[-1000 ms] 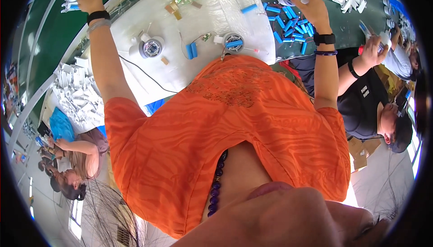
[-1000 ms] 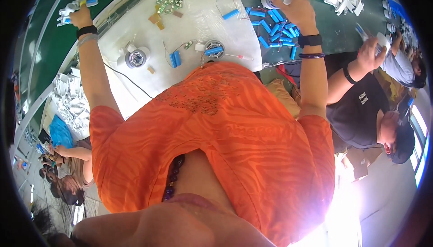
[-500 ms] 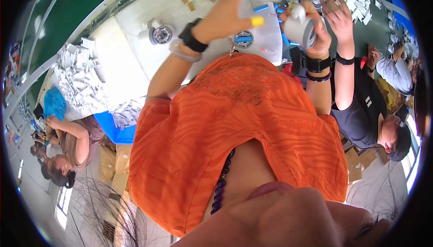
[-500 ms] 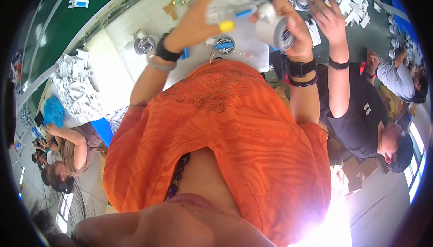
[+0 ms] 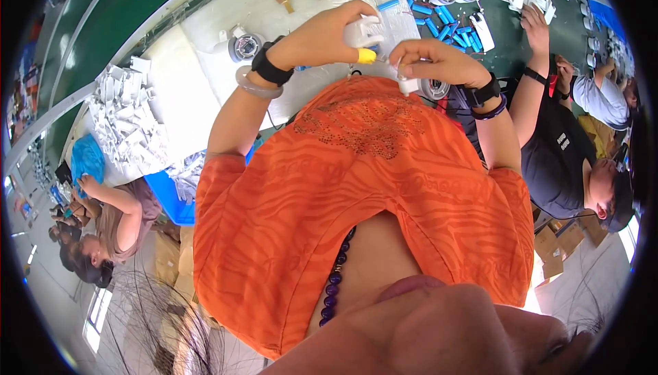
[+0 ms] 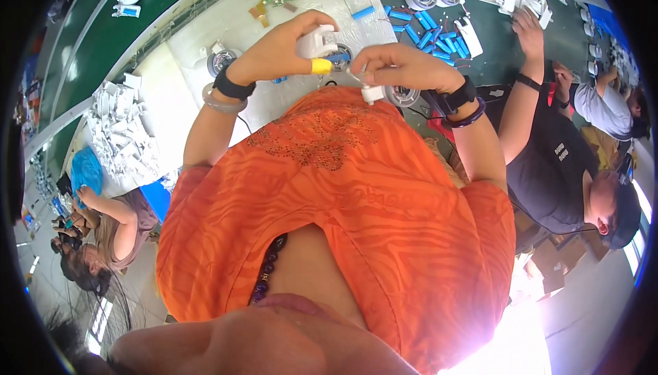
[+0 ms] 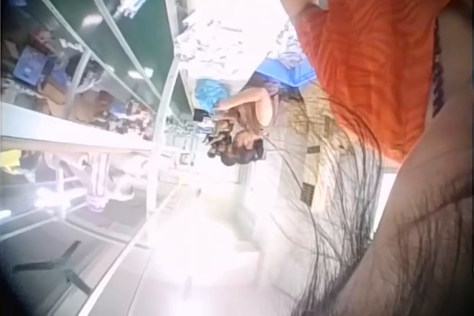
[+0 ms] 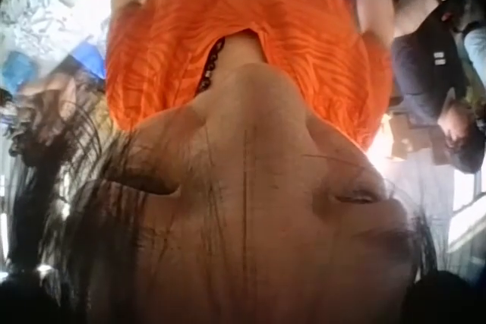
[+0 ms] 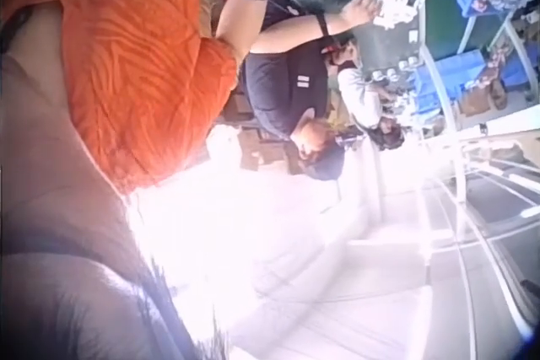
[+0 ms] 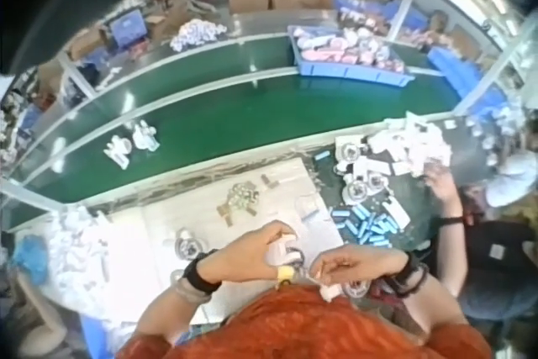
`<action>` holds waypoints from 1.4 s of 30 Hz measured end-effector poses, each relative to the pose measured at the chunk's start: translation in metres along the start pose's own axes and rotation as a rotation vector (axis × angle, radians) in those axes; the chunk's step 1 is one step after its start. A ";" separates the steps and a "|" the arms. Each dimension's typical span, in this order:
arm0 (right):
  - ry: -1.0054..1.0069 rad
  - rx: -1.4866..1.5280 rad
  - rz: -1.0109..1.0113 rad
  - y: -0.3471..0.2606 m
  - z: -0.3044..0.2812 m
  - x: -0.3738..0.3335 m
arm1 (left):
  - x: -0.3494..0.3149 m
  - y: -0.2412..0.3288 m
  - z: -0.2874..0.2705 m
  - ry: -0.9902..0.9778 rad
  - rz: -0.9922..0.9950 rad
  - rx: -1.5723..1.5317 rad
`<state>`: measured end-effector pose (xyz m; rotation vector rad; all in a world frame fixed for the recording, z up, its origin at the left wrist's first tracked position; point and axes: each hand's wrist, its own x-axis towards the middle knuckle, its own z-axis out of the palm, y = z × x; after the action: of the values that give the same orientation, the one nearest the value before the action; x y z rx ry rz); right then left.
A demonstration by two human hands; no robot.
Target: Assemble small electronic fan components at a factory workbench using hand tools and adhesive tape.
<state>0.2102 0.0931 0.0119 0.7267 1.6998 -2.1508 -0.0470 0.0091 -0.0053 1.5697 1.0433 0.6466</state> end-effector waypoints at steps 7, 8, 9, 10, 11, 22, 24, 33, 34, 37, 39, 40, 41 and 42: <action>0.022 0.166 -0.135 0.001 0.018 0.006 | -0.009 -0.004 0.005 0.180 -0.048 -0.186; 0.021 0.166 -0.136 0.002 0.019 0.009 | -0.008 -0.004 0.006 0.241 0.112 -0.152; 0.061 0.120 -0.142 0.002 0.020 0.012 | -0.008 -0.003 0.006 0.241 0.111 -0.152; 0.100 0.071 -0.148 0.002 0.020 0.015 | -0.008 -0.001 0.006 0.231 0.115 -0.095; 0.099 0.070 -0.147 0.003 0.021 0.016 | -0.007 0.000 0.006 0.221 0.118 -0.039; 0.985 -0.292 -0.551 0.000 0.045 0.034 | 0.007 0.003 0.040 0.379 -0.098 -0.748; 0.998 -0.304 -0.678 0.002 0.045 0.038 | 0.009 0.002 0.043 0.385 -0.105 -0.795; 1.107 -0.760 -0.826 -0.005 0.047 0.033 | 0.002 0.008 0.047 0.425 -0.011 -0.673; 1.137 -0.735 -0.802 -0.006 0.050 0.032 | 0.001 0.009 0.048 0.422 -0.014 -0.645; 1.160 -0.759 -0.818 -0.009 0.050 0.032 | -0.001 0.013 0.049 0.429 -0.010 -0.588; 1.151 -0.808 -0.856 -0.009 0.051 0.032 | -0.002 0.015 0.049 0.438 -0.003 -0.559; 1.149 -0.807 -0.847 -0.009 0.051 0.031 | -0.003 0.016 0.049 0.437 -0.001 -0.559; 1.146 -0.806 -0.837 -0.009 0.052 0.030 | -0.003 0.017 0.049 0.437 0.002 -0.558; 1.146 -0.805 -0.836 -0.008 0.052 0.031 | -0.004 0.018 0.049 0.436 0.001 -0.559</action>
<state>0.1703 0.0469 0.0096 1.2014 3.6212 -0.9738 -0.0026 -0.0180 -0.0001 0.9600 1.0532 1.2006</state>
